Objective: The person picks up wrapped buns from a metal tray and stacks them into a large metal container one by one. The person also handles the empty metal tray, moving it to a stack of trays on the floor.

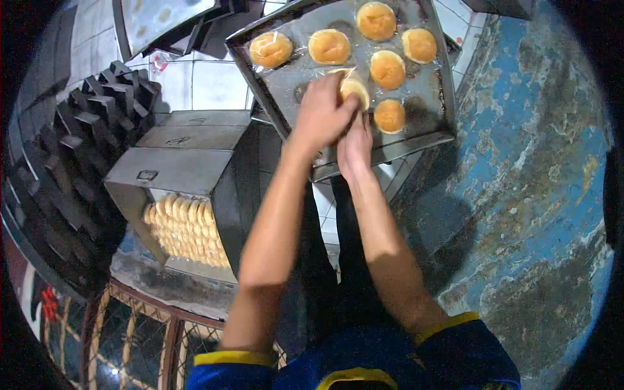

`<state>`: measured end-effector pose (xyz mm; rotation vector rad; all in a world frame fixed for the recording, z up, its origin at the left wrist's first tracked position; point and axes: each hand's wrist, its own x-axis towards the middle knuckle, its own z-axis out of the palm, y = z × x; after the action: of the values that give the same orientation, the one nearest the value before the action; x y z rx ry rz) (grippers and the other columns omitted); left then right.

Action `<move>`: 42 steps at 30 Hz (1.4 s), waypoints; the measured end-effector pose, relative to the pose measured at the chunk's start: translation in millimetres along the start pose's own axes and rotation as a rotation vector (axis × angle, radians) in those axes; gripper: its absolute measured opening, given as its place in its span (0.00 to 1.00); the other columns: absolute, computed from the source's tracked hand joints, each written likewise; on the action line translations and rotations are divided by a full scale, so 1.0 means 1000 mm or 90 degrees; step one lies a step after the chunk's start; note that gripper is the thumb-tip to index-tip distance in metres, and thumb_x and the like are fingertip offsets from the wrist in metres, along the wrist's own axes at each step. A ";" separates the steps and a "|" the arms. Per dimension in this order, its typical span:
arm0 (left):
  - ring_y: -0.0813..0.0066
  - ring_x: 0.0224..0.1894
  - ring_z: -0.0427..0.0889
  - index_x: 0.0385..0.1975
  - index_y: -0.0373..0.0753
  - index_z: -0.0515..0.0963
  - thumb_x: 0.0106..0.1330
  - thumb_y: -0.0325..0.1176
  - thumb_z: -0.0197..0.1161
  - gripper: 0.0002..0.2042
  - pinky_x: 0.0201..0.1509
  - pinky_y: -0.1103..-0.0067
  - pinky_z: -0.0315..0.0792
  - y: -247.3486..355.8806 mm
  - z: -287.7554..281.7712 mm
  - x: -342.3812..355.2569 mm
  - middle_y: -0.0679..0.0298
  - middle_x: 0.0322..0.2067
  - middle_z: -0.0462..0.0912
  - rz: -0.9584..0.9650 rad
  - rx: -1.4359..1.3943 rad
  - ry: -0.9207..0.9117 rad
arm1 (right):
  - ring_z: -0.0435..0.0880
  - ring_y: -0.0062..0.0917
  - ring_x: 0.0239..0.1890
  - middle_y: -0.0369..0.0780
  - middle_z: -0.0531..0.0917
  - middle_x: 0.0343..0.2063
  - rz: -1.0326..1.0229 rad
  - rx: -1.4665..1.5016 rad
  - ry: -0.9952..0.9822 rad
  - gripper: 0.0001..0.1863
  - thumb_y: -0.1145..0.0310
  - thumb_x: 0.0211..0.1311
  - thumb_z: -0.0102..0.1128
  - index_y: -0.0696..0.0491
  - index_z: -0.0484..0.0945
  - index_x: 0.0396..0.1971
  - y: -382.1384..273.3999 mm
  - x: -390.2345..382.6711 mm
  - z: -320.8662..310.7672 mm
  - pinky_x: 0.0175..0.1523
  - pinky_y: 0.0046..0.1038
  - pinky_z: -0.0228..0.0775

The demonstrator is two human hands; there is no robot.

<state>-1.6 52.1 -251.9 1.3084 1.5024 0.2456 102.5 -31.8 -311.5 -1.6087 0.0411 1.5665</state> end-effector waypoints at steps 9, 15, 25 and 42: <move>0.49 0.70 0.75 0.75 0.32 0.61 0.71 0.59 0.59 0.42 0.75 0.66 0.64 -0.023 0.017 0.028 0.41 0.65 0.77 -0.085 -0.019 -0.154 | 0.64 0.37 0.75 0.46 0.66 0.73 -0.090 -0.036 0.016 0.41 0.39 0.79 0.46 0.57 0.61 0.75 -0.003 0.022 0.006 0.78 0.37 0.53; 0.66 0.71 0.67 0.75 0.35 0.58 0.82 0.48 0.52 0.31 0.76 0.70 0.59 0.013 0.090 -0.079 0.54 0.67 0.71 -0.179 -0.510 -0.007 | 0.63 0.56 0.73 0.61 0.65 0.67 -0.304 -0.632 -0.041 0.47 0.46 0.72 0.63 0.66 0.57 0.75 -0.068 -0.046 -0.079 0.78 0.49 0.53; 0.60 0.73 0.66 0.79 0.34 0.52 0.77 0.55 0.59 0.41 0.77 0.68 0.58 0.015 0.184 -0.032 0.48 0.70 0.68 -0.174 -0.636 -0.016 | 0.55 0.50 0.80 0.59 0.58 0.76 -0.116 -0.567 -0.137 0.55 0.37 0.70 0.60 0.65 0.50 0.79 -0.095 0.035 -0.184 0.80 0.38 0.51; 0.59 0.76 0.63 0.78 0.32 0.53 0.73 0.63 0.59 0.47 0.80 0.68 0.53 0.037 0.084 0.038 0.44 0.72 0.65 -0.058 -0.562 0.057 | 0.66 0.48 0.75 0.59 0.67 0.71 -0.240 -0.661 -0.186 0.48 0.37 0.73 0.53 0.62 0.60 0.76 -0.178 0.099 -0.064 0.78 0.40 0.54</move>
<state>93.1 58.1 -280.9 0.5224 1.2779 0.8087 274.6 94.2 -308.2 -1.9177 -1.3423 1.5683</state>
